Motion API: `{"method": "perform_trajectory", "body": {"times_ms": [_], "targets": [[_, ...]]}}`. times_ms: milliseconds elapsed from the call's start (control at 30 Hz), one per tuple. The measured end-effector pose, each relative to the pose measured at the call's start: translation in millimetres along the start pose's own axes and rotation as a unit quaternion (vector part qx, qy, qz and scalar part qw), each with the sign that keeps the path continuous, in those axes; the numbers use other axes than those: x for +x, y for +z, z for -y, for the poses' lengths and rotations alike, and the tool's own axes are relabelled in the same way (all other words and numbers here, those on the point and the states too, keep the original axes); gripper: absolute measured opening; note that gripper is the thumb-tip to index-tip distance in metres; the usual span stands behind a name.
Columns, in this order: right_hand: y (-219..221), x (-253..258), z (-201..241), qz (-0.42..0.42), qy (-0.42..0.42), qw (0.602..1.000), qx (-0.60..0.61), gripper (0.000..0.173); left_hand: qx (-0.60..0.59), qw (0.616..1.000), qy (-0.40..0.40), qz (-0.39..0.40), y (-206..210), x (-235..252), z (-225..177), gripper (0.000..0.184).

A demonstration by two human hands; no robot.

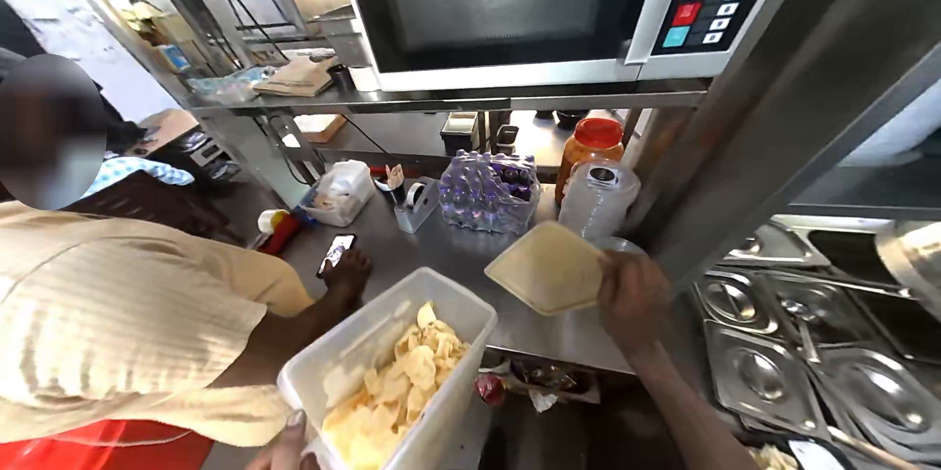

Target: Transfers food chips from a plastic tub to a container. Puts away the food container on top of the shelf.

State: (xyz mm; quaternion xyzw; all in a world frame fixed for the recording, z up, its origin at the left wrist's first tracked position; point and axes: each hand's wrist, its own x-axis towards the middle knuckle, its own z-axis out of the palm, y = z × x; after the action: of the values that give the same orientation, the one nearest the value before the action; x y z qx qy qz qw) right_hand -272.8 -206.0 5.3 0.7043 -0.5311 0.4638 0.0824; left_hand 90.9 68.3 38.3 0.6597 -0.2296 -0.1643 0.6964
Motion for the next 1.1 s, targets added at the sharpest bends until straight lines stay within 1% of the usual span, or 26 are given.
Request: {"method": "perform_trajectory", "body": {"times_ms": [67,100,133,200,233,300,333,400,433,500,533,600,667,733,767,833,867,933,967,1000,1033,1100], "targets": [[-30.9,35.5,19.4,-0.025,0.029,0.999,0.007,0.029,-0.014,0.999,0.024,-0.019,26.3,5.3,-9.6,0.04],[-43.4,45.4,32.0,-0.039,0.023,0.999,0.018,0.028,-0.021,0.998,0.046,-0.027,42.2,7.1,-12.9,0.039],[-53.3,52.0,47.5,-0.043,0.005,0.999,0.033,0.028,-0.019,0.997,0.072,-0.027,59.0,8.7,-15.3,0.036],[-63.7,55.0,87.0,-0.012,-0.051,0.997,0.057,0.027,-0.008,0.991,0.137,-0.012,90.4,8.5,-14.9,0.033],[-62.1,55.7,108.6,0.006,-0.087,0.994,0.06,0.027,-0.001,0.985,0.172,-0.001,105.5,8.3,-16.2,0.034],[-50.0,55.7,149.1,0.014,-0.153,0.986,0.067,0.024,0.0,0.975,0.222,0.015,130.9,6.0,-21.7,0.035],[-43.0,56.8,167.3,0.008,-0.178,0.982,0.068,0.021,-0.016,0.973,0.232,0.015,142.5,6.4,-22.7,0.035],[-31.6,58.9,198.7,0.007,-0.211,0.975,0.07,0.017,-0.058,0.973,0.223,0.006,164.3,11.8,-16.0,0.035],[-24.5,57.5,210.2,0.012,-0.225,0.971,0.077,0.016,-0.079,0.975,0.209,0.002,174.5,15.4,-6.7,0.034],[-2.6,46.5,224.1,0.031,-0.246,0.964,0.096,0.014,-0.128,0.977,0.17,0.009,191.3,21.6,24.3,0.036],[11.5,37.5,226.1,0.048,-0.253,0.96,0.107,0.014,-0.159,0.977,0.141,0.018,196.7,24.1,41.6,0.038],[37.6,13.9,220.0,0.103,-0.257,0.951,0.135,0.021,-0.227,0.968,0.093,0.045,201.1,28.5,68.8,0.042],[47.3,-5.3,210.0,0.159,-0.253,0.94,0.165,0.028,-0.253,0.956,0.11,0.097,196.4,32.7,81.8,0.045],[43.4,-6.1,202.9,0.151,-0.236,0.942,0.186,0.031,-0.242,0.955,0.102,0.141,188.5,38.5,84.0,0.046],[40.2,3.5,196.9,0.133,-0.221,0.948,0.186,0.03,-0.239,0.956,0.076,0.154,186.2,41.3,82.8,0.045],[39.3,45.7,176.1,0.108,-0.186,0.966,0.142,0.035,-0.217,0.961,0.017,0.172,181.0,49.5,74.9,0.048],[43.1,72.2,161.5,0.128,-0.157,0.973,0.11,0.041,-0.192,0.965,-0.015,0.179,177.2,53.3,69.2,0.051],[68.5,121.1,126.4,0.209,-0.08,0.972,0.071,0.061,-0.143,0.968,-0.078,0.189,172.9,60.2,57.0,0.052],[87.7,139.7,108.2,0.267,-0.037,0.961,0.06,0.073,-0.126,0.967,-0.099,0.2,172.2,63.5,53.0,0.048],[103.7,154.0,91.4,0.337,0.0,0.939,0.069,0.08,-0.116,0.963,-0.115,0.214,172.7,66.4,49.4,0.044],[114.8,164.3,77.8,0.394,0.022,0.914,0.091,0.079,-0.106,0.96,-0.128,0.227,173.1,68.9,44.4,0.039],[112.9,172.1,65.2,0.453,0.058,0.874,0.164,0.061,-0.074,0.956,-0.145,0.243,170.0,70.2,34.5,0.034]]}}
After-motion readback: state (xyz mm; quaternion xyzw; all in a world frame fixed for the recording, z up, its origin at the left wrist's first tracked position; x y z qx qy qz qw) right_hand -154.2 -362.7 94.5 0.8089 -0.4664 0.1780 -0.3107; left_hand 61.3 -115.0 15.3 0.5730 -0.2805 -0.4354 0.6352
